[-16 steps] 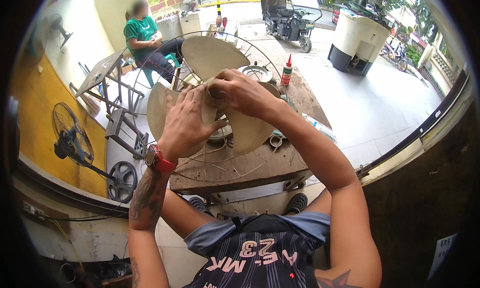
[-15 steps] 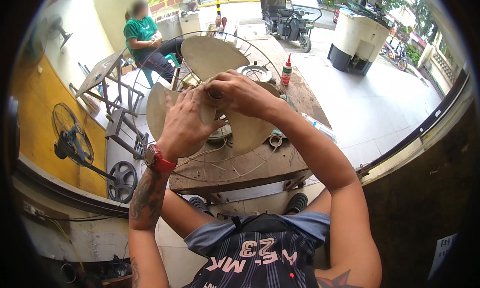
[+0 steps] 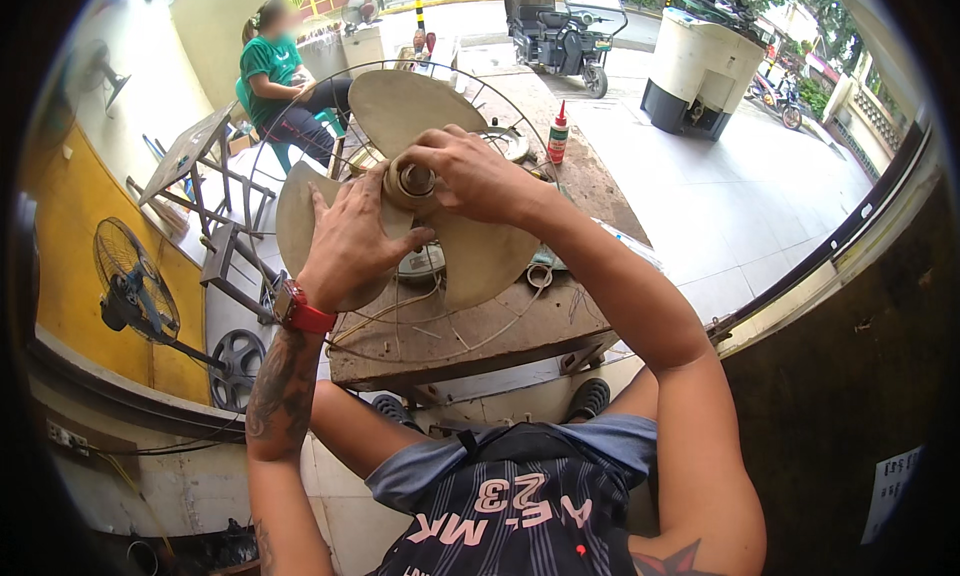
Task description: The person assembles a table fan by attaching the fan blades to the motor hub, fitting the front wire cage, and connecting the power cord. The person then turns the fan on to test operation.
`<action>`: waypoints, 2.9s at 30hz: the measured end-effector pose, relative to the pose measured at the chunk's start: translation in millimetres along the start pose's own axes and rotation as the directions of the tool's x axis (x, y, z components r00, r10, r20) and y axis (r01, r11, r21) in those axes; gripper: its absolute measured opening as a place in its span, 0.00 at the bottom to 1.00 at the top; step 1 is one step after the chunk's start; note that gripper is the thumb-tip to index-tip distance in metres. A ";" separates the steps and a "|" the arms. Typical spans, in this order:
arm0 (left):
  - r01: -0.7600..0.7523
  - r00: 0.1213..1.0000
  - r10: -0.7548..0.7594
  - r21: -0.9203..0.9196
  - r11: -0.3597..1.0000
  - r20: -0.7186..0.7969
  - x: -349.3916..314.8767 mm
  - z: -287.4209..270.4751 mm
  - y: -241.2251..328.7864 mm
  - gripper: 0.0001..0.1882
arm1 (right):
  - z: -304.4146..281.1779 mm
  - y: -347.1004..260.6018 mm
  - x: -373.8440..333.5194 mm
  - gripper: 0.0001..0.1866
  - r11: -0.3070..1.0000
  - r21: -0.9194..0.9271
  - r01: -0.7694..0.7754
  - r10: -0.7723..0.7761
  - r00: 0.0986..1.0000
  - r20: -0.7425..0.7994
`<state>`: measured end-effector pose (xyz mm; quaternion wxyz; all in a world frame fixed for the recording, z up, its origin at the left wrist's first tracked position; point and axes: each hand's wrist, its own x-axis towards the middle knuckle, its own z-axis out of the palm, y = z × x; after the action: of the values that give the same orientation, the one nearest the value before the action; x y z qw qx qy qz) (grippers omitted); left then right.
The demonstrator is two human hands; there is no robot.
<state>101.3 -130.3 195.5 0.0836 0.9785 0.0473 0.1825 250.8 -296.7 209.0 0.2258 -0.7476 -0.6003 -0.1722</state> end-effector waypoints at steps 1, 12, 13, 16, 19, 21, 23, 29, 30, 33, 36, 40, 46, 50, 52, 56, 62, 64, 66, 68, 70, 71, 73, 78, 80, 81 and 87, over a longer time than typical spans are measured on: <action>-0.016 1.000 0.016 -0.004 1.000 -0.016 0.5 0.0 -1.1 0.54 | 0.5 -1.1 0.9 0.22 1.000 0.029 0.001 0.001 0.998 -0.057; -0.036 0.999 0.036 0.034 0.999 0.001 3.4 0.6 -8.8 0.58 | -14.9 -9.9 19.6 0.26 0.969 -0.168 -0.179 0.224 0.926 0.305; -0.037 0.999 0.037 0.057 0.998 -0.006 4.0 1.2 -9.5 0.59 | -14.8 -11.7 18.0 0.28 0.991 -0.082 -0.110 0.128 0.959 0.254; -0.021 0.999 0.018 0.106 0.994 0.032 5.7 1.6 -12.0 0.61 | -13.9 -12.8 15.9 0.21 0.997 -0.018 0.078 -0.078 0.997 -0.004; -0.029 0.996 0.022 0.090 0.996 0.086 9.5 0.0 -13.9 0.61 | -8.0 -9.7 21.0 0.23 0.980 -0.109 -0.167 0.191 0.943 0.271; -0.039 0.996 0.029 0.110 0.993 0.086 10.7 -1.8 -14.6 0.60 | -4.2 -8.4 20.9 0.23 0.986 -0.071 -0.152 0.167 0.938 0.304; -0.034 0.996 0.026 0.097 0.995 0.089 11.2 -4.0 -15.2 0.59 | -4.1 -8.2 17.5 0.21 0.976 -0.062 0.207 -0.201 0.975 0.097; -0.047 0.994 0.036 0.106 0.993 0.103 13.5 -5.0 -16.2 0.58 | -9.6 -13.2 19.7 0.22 0.983 -0.131 -0.127 0.158 0.951 0.266; -0.051 0.994 0.040 0.104 0.993 0.100 13.2 -4.9 -16.9 0.58 | -9.4 -12.8 24.5 0.23 0.965 -0.120 -0.231 0.259 0.899 0.353; -0.073 0.995 0.064 0.116 0.991 0.075 12.7 -4.1 -20.4 0.59 | -6.9 -10.7 25.9 0.25 0.980 -0.193 -0.044 0.113 0.927 0.358; -0.071 0.993 0.058 0.134 0.988 0.100 12.6 -2.5 -23.5 0.59 | -12.5 -3.5 16.2 0.27 0.980 -0.123 0.157 -0.113 0.944 0.309; -0.075 0.993 0.063 0.120 0.990 0.101 15.8 -1.6 -24.8 0.59 | -18.8 0.8 17.6 0.23 0.996 -0.079 -0.026 0.046 0.965 0.257; -0.092 0.992 0.082 0.109 0.990 0.094 15.2 -3.4 -27.4 0.57 | -1.0 -3.0 21.1 0.08 0.986 -0.152 0.069 -0.026 0.963 0.269; -0.110 0.990 0.103 0.073 0.991 0.096 19.0 -5.8 -31.5 0.56 | -8.4 5.8 11.6 0.09 0.943 -0.026 0.331 -0.306 0.897 0.320; -0.115 0.989 0.107 0.076 0.990 0.104 20.2 -6.4 -32.3 0.56 | -9.4 2.7 7.7 0.11 0.981 -0.024 0.192 -0.189 0.978 0.094; -0.119 0.990 0.110 0.101 0.988 0.090 18.8 -5.9 -30.2 0.57 | -3.2 -3.2 21.3 0.15 0.981 -0.094 -0.167 0.189 0.920 0.343; -0.121 0.987 0.107 0.118 0.986 0.116 18.3 -6.4 -31.5 0.58 | -4.4 5.4 24.3 0.19 0.952 -0.045 0.303 -0.301 0.953 0.041; -0.110 0.989 0.098 0.112 0.988 0.108 17.4 -5.3 -30.5 0.57 | -9.0 5.6 23.7 0.21 0.981 -0.011 0.196 -0.195 0.979 0.058; -0.108 0.991 0.098 0.098 0.989 0.096 15.3 -5.0 -29.6 0.57 | -12.1 3.3 19.4 0.24 0.999 -0.002 0.038 -0.037 0.994 0.100; -0.112 0.991 0.104 0.095 0.989 0.087 14.7 -5.4 -29.1 0.56 | 1.1 -2.1 26.0 0.24 0.987 -0.055 -0.153 0.162 0.949 0.272; -0.115 0.991 0.108 0.093 0.989 0.079 14.8 -6.4 -29.3 0.56 | 15.6 -4.5 21.1 0.20 0.990 0.004 -0.144 0.141 0.974 0.179; -0.121 0.990 0.115 0.075 0.990 0.079 15.3 -7.5 -30.1 0.55 | 20.7 -1.6 19.8 0.20 0.998 -0.028 -0.053 0.055 0.992 0.113; -0.130 0.987 0.122 0.072 0.989 0.107 17.6 -10.9 -31.6 0.55 | 27.2 6.3 16.7 0.20 0.992 -0.117 0.057 -0.048 0.996 0.074; -0.131 0.984 0.122 0.070 0.989 0.128 18.5 -16.8 -28.7 0.54 | 22.8 16.0 17.1 0.16 0.968 -0.155 0.198 -0.197 0.980 0.027; -0.127 0.988 0.119 0.088 0.988 0.094 13.5 -13.3 -22.8 0.52 | 28.6 5.2 13.0 0.18 0.957 -0.287 0.040 -0.036 0.999 0.018; -0.117 0.991 0.109 0.103 0.988 0.084 11.7 -11.1 -20.2 0.52 | 34.4 -1.8 10.4 0.21 0.947 -0.319 -0.046 0.035 0.999 -0.040; -0.098 0.991 0.085 0.122 0.988 0.106 12.0 -8.0 -21.0 0.51 | 63.4 -14.4 2.0 0.12 0.987 -0.115 -0.115 0.082 0.961 -0.263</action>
<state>108.2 -107.0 203.2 0.0152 0.9909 0.0096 0.1332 236.3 -258.0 158.7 0.2613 -0.7609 -0.5154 -0.2950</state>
